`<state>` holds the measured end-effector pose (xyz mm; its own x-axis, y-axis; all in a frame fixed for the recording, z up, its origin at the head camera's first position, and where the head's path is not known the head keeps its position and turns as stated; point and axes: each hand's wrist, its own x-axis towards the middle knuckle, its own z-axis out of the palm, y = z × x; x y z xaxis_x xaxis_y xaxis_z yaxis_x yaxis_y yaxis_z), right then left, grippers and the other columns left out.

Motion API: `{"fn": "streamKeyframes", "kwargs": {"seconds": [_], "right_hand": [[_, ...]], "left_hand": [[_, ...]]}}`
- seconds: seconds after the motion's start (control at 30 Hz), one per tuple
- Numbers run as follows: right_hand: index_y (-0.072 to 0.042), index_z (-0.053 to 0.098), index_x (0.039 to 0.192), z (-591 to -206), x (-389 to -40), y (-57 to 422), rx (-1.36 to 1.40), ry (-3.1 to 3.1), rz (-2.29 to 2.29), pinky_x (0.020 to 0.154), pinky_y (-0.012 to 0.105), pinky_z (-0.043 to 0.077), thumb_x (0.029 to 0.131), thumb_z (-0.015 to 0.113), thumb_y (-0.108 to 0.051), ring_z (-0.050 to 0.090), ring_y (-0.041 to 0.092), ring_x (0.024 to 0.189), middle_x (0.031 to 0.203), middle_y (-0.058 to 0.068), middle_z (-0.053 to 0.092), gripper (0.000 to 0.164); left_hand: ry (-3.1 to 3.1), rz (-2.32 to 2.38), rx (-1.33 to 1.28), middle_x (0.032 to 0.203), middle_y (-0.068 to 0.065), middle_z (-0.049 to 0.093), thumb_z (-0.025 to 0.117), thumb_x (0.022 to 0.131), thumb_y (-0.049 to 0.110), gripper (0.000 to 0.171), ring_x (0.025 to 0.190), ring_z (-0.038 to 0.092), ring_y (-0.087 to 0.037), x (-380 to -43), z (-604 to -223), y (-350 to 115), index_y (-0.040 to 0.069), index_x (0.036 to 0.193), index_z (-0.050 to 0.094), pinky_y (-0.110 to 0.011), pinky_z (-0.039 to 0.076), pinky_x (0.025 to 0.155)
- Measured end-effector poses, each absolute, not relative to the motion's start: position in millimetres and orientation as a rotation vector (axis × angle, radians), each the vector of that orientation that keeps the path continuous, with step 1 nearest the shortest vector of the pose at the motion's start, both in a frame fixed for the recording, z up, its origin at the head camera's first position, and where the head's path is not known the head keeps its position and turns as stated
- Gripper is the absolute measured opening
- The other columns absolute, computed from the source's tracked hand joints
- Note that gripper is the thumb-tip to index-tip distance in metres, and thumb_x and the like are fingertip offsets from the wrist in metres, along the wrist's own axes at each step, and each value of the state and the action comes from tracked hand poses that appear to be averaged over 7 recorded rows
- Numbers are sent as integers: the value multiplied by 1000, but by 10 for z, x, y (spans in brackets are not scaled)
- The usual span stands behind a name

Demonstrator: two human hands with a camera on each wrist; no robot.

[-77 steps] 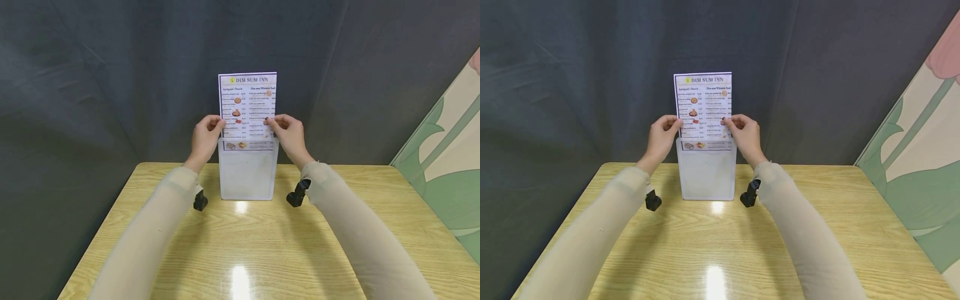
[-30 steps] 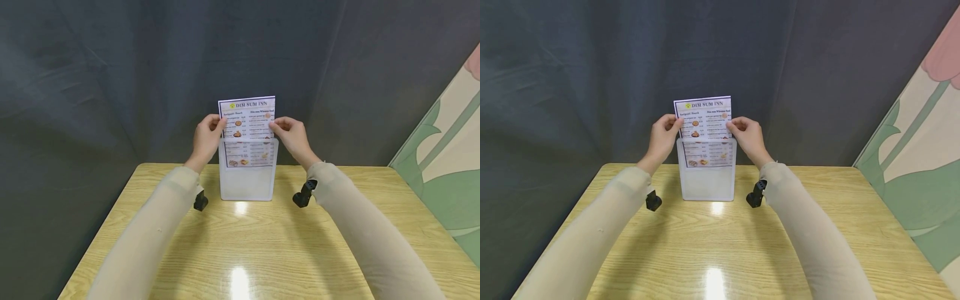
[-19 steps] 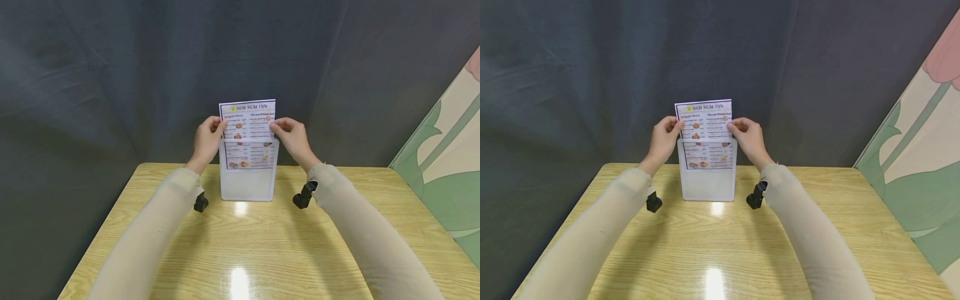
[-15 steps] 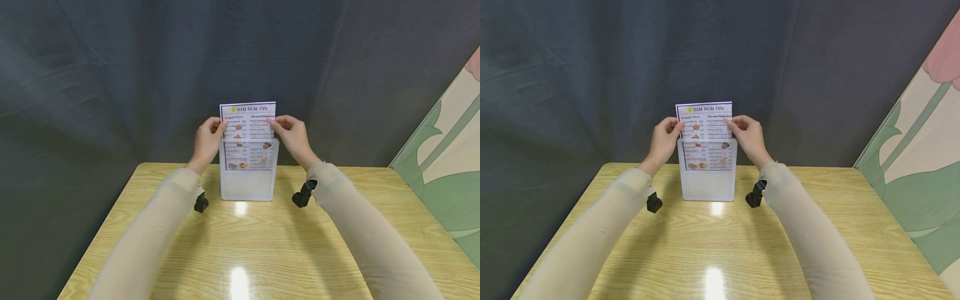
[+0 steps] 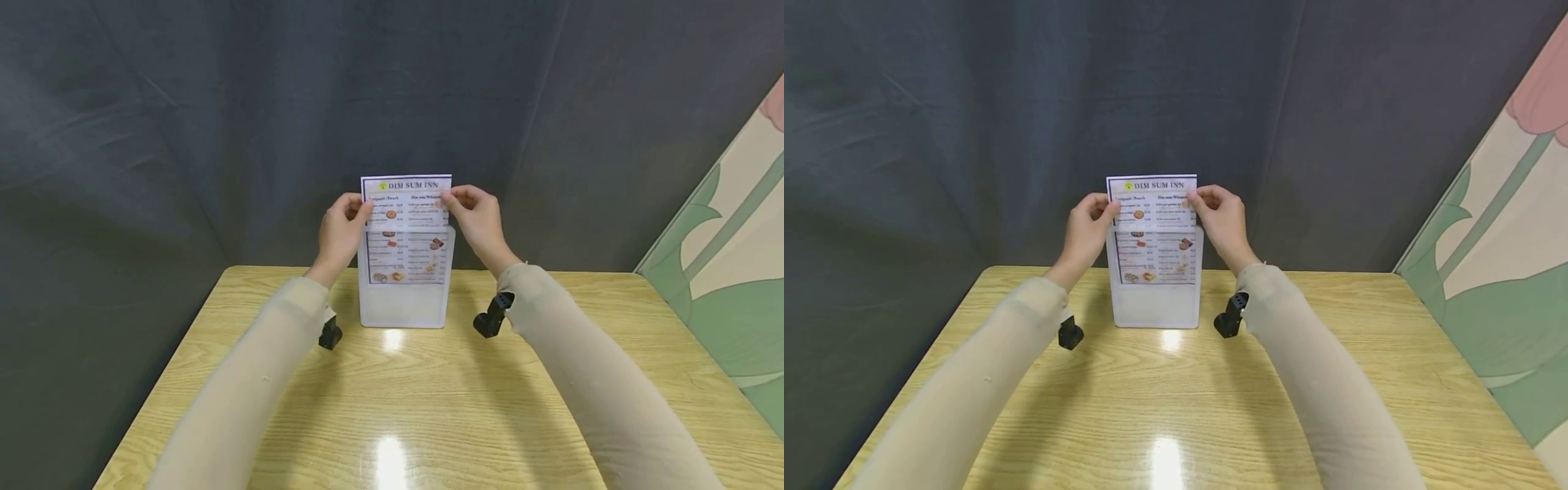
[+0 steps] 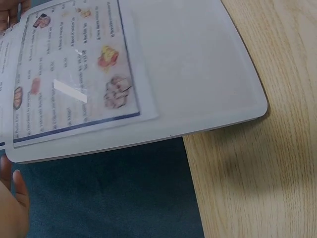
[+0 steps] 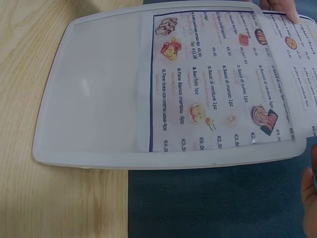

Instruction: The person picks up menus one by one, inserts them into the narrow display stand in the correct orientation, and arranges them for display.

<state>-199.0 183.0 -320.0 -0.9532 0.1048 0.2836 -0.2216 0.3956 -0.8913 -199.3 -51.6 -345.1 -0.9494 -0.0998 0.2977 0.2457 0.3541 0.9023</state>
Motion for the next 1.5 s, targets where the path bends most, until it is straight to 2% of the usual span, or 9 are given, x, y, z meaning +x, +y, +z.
{"fn": "streamKeyframes", "kwargs": {"seconds": [0.23, 0.5, 1.07, 1.5], "right_hand": [[-5, 68, 112, -3259, -1966, 1858, 70, -2396, 1560, 81, 27, 47, 96, 66, -33, 55, 17, 94, 105, 8, 66, 32], [-4, 70, 108, -3300, -1921, 1881, 84, -2418, 1546, 75, 25, 45, 96, 67, -31, 56, 16, 89, 99, 8, 65, 30], [-3, 70, 107, -3393, -1904, 1927, 97, -2466, 1536, 76, 27, 44, 95, 68, -32, 56, 16, 91, 100, 9, 67, 31], [-3, 71, 106, -3441, -1908, 1930, 148, -2489, 1508, 79, 28, 45, 95, 68, -31, 57, 17, 90, 99, 10, 68, 30]], "left_hand": [[-2319, -1633, -128, 98, -3, 65, 60, 100, 35, 29, 92, 56, -17, -1975, -3468, -505, 10, 113, 66, -32, 42, 76], [-2338, -1614, -138, 98, -4, 65, 59, 100, 36, 30, 90, 57, -18, -1963, -3543, -507, 10, 113, 66, -32, 42, 76], [-2363, -1602, -136, 98, -5, 65, 61, 100, 35, 28, 90, 58, -19, -1941, -3646, -512, 10, 112, 66, -35, 43, 78], [-2375, -1601, -143, 107, -4, 62, 61, 100, 34, 28, 96, 57, -18, -1925, -3697, -545, 10, 114, 66, -35, 44, 81]]}}
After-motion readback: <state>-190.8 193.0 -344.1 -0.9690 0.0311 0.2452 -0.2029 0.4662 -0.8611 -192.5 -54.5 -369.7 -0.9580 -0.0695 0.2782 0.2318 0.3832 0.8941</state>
